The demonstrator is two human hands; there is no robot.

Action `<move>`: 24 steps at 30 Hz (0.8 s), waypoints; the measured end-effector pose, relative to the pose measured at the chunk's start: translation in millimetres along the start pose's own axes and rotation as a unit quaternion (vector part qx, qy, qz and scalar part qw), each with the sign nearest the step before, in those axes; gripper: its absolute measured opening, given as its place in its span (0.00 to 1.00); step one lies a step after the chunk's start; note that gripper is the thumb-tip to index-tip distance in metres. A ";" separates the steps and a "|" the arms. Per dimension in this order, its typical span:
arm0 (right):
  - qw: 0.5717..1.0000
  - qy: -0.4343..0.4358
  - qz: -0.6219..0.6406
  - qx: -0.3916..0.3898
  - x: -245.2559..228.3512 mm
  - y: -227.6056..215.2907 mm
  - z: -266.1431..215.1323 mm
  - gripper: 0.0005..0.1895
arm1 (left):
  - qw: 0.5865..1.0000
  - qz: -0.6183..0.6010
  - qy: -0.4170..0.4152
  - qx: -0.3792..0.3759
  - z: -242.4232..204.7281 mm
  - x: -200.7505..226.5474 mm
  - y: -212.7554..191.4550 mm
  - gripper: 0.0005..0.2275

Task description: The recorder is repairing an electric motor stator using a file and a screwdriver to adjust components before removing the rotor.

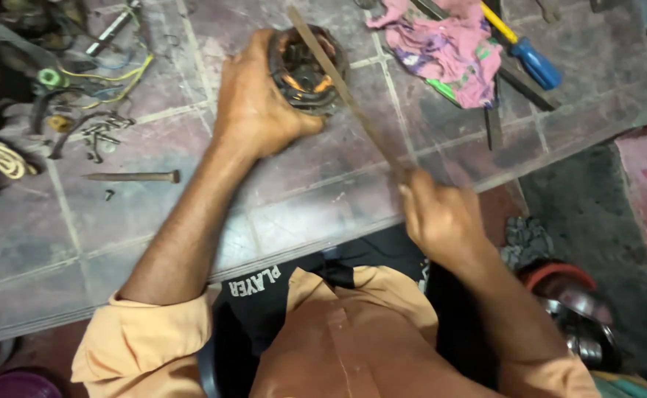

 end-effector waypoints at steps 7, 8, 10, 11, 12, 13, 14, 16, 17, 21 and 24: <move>0.995 -0.028 -0.052 0.077 -21.8 -5.8 86.6 0.07 | 0.999 0.041 -0.004 -0.003 3.7 -4.7 6.4 0.46; 0.995 -0.051 -0.015 0.082 -20.9 -4.6 95.4 0.06 | 0.999 0.040 -0.014 -0.002 2.5 -5.1 6.1 0.46; 0.992 -0.079 0.027 0.090 -25.4 -0.8 96.7 0.07 | 0.999 0.045 -0.026 0.005 -0.5 -7.8 -1.8 0.46; 0.997 -0.047 0.007 0.058 -20.4 5.8 86.9 0.07 | 0.999 0.047 -0.020 0.002 0.2 -8.3 0.6 0.46; 0.999 -0.016 -0.012 0.026 -15.1 11.6 76.9 0.07 | 0.999 0.048 -0.013 -0.002 1.1 -8.5 2.7 0.46; 0.999 -0.019 -0.015 0.030 -13.6 7.6 58.0 0.07 | 0.999 0.048 -0.010 0.003 2.4 -7.0 1.4 0.46; 1.000 -0.005 -0.015 0.018 -9.5 5.8 38.9 0.08 | 0.999 0.052 -0.009 0.002 3.2 -5.1 0.8 0.46; 1.000 0.003 -0.012 0.004 -5.4 1.6 16.7 0.11 | 0.998 0.058 -0.013 0.004 -0.2 -8.1 0.5 0.46; 1.000 0.001 -0.015 0.007 -4.5 -2.3 15.0 0.10 | 0.998 0.059 0.006 0.010 -0.2 -7.9 0.9 0.47; 0.999 0.029 -0.005 -0.031 9.3 7.4 8.2 0.07 | 1.000 0.016 0.007 -0.004 -2.3 -5.4 -0.7 0.47; 1.000 0.010 0.018 -0.004 8.3 5.1 17.1 0.07 | 1.000 0.023 0.016 0.002 -5.2 -9.7 -2.1 0.46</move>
Point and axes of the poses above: each hand's wrist, its own z-axis towards the middle knuckle, its own y-axis out of the palm, x = y × z, the point moved 8 cm from there along z, towards the middle knuckle, and after that the axes turned 13 degrees about -z, right-handed, at the moved point
